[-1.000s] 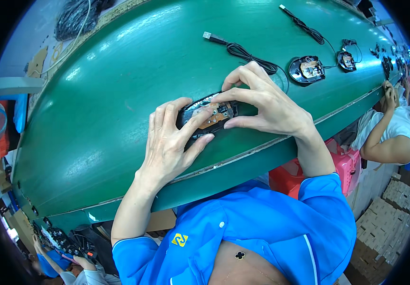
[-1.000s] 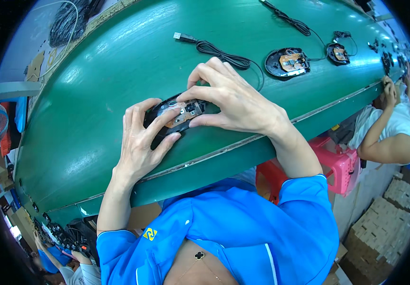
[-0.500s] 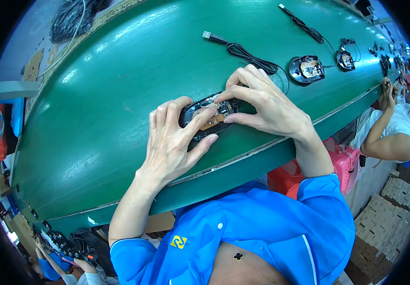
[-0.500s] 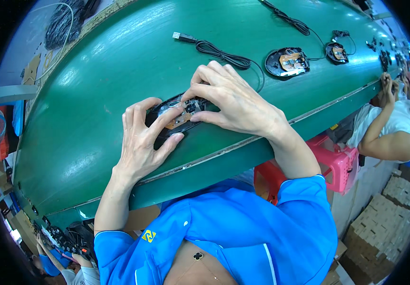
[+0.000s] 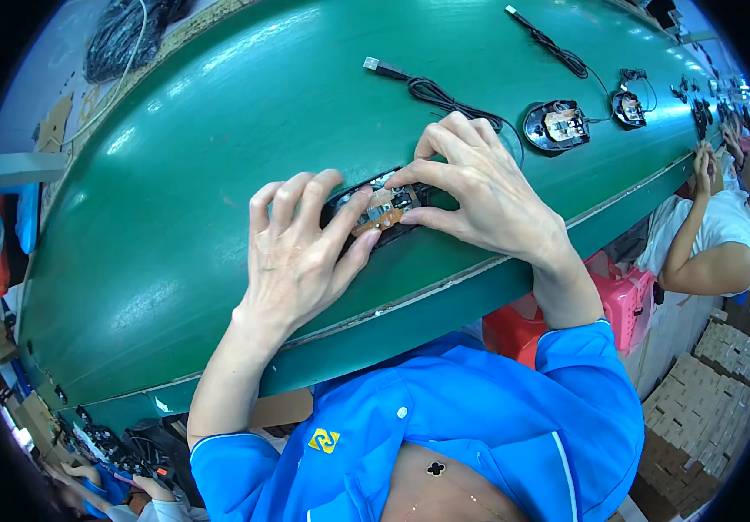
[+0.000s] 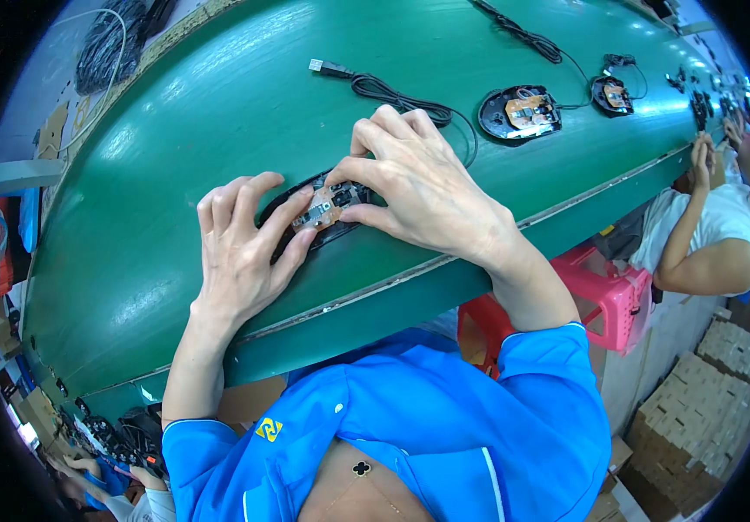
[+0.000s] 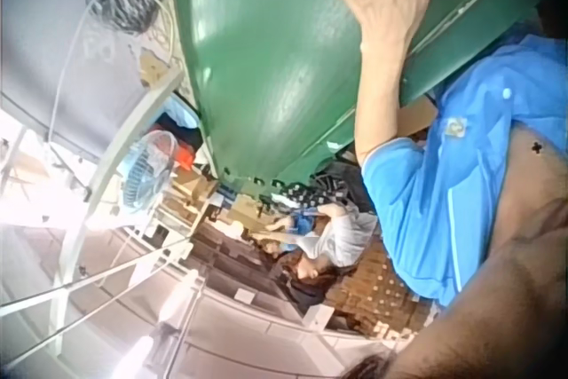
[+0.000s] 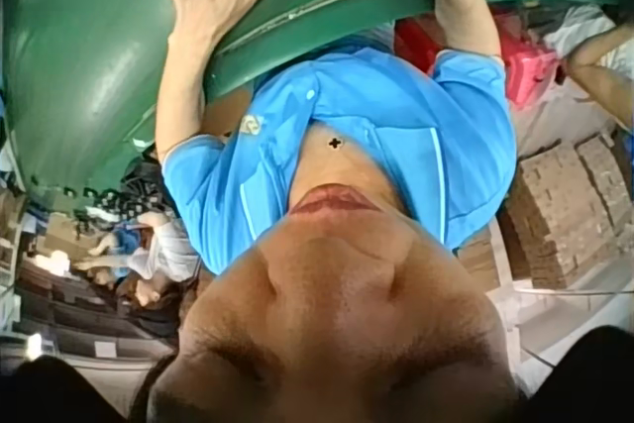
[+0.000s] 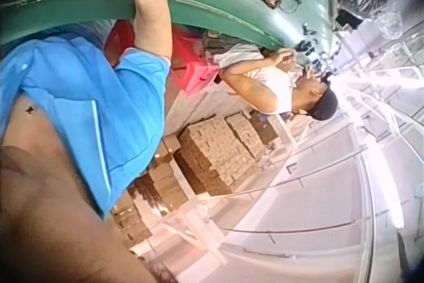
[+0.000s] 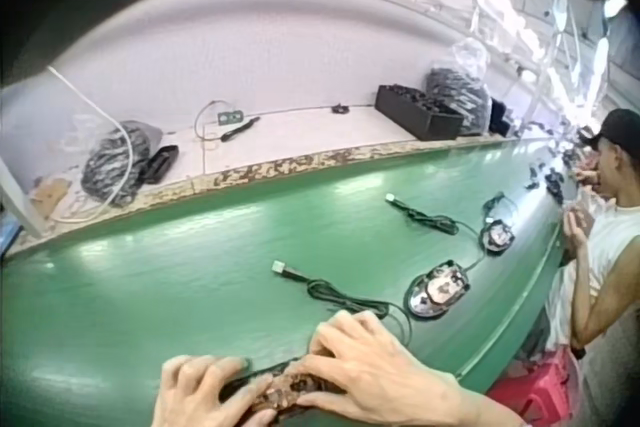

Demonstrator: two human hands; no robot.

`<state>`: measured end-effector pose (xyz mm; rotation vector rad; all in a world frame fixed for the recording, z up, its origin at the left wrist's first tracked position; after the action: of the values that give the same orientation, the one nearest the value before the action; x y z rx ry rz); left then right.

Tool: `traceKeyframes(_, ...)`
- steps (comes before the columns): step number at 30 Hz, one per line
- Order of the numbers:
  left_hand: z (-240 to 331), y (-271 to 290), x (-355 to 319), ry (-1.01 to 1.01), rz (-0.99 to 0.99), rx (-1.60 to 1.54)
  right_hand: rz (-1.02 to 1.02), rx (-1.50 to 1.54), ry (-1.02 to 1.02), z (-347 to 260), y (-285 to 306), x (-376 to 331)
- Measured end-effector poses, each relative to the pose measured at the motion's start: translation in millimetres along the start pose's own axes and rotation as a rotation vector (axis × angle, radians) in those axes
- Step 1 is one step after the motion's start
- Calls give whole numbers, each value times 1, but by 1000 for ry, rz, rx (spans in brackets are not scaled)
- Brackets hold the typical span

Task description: The person assembles computer mice on an assembly line by taking circuit boards, cables, and mouse base casings, fitting the circuit boards and wires into the mouse bases by hand, and placing the assembled units onto the conveyor belt.

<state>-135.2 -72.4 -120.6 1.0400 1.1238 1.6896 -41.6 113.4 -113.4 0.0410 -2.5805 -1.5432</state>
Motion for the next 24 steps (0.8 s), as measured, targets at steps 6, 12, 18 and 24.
traceKeyframes(6, 5, -6, 1, 0, 74, -40, 9, -21, -2, 2, -2, 0)
traceKeyframes(12, 4, -13, 6, -39, 114, -71, 1, -18, -2, 5, -2, 2)
traceKeyframes(18, 7, -13, 9, -31, 119, -14, -51, 216, -39, 18, 1, -5)
traceKeyframes(24, 10, -5, 18, -30, 104, -42, 38, 356, -188, 31, 0, -15)
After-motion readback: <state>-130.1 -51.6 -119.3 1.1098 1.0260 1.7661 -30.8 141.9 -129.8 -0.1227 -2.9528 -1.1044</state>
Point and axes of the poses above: each hand's wrist, its own x-axis towards the middle knuckle, its own y-axis out of the back of the hand, z = x × y, the point moved 4 cm from there along x, towards the middle knuckle, and after that the axes turned 5 degrees about -z, right-handed, at the moved point
